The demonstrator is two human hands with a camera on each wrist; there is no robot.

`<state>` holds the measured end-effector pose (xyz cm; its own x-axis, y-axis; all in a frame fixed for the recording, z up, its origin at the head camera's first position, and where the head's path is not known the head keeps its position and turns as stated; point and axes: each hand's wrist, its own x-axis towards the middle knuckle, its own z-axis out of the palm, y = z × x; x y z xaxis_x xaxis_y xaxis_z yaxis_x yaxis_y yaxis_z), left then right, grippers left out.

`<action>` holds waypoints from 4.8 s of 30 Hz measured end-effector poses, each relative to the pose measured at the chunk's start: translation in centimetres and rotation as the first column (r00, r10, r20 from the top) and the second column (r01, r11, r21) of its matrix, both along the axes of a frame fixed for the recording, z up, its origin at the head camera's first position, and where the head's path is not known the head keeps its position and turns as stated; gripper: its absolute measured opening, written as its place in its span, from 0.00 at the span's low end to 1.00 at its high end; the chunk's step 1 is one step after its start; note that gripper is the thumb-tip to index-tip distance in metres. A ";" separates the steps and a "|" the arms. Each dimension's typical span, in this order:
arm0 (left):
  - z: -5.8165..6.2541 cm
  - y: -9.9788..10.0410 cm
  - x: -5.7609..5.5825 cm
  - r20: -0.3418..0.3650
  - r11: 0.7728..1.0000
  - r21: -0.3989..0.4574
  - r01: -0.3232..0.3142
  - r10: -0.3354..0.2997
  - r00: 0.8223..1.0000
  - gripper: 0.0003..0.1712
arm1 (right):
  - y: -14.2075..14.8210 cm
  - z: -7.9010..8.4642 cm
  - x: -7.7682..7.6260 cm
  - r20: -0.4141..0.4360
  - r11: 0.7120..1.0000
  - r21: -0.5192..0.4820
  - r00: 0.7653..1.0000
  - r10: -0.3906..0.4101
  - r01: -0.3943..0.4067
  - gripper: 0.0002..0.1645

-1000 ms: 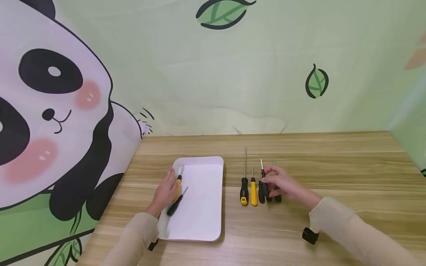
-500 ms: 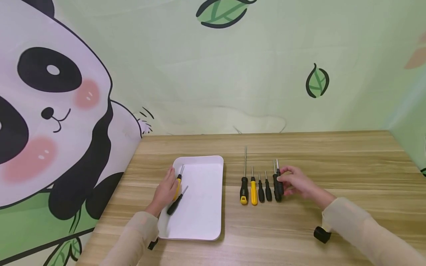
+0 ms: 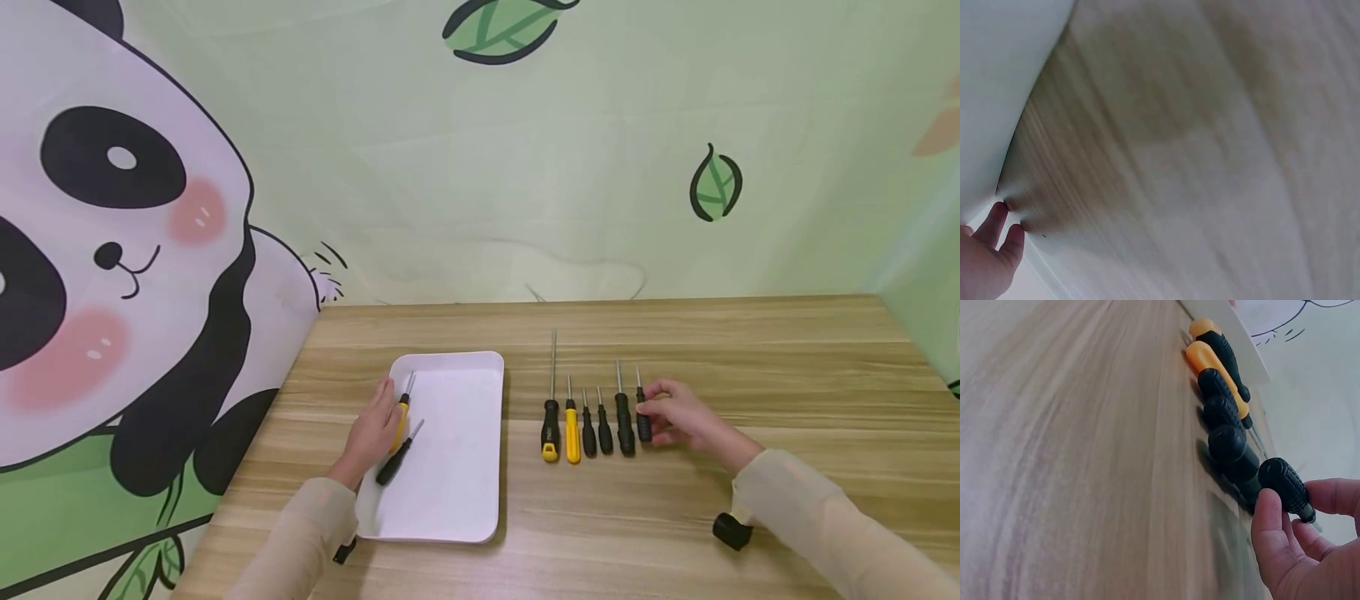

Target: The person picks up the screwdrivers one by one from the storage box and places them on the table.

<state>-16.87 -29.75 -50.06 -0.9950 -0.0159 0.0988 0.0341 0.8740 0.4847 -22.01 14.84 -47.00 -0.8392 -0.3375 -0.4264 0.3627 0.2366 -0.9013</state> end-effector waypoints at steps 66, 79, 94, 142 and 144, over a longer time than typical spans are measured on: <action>-0.2 -0.2 -0.3 0.052 1.000 -0.016 -0.009 0.010 0.999 0.31 | -0.9 -0.6 0.0 -0.100 0.920 0.388 0.990 0.097 -0.051 0.13; 0.0 -0.2 -0.1 0.043 1.000 0.010 0.002 -0.003 0.999 0.32 | -0.2 -0.2 -0.3 -0.055 0.929 0.358 0.992 0.116 -0.089 0.15; 0.3 -0.1 -0.1 0.096 1.000 0.001 -0.016 0.016 0.995 0.32 | 0.3 3.3 -1.5 -0.097 0.936 0.337 0.985 0.145 -0.105 0.25; 0.9 0.0 -0.2 0.144 0.998 0.058 -0.009 0.001 0.990 0.30 | -9.6 4.7 1.5 -0.131 0.966 0.030 0.957 0.259 -0.257 0.22; 0.9 0.0 -0.2 0.149 0.998 0.063 -0.009 -0.001 0.989 0.30 | -10.2 4.6 1.7 -0.124 0.963 0.023 0.955 0.269 -0.268 0.21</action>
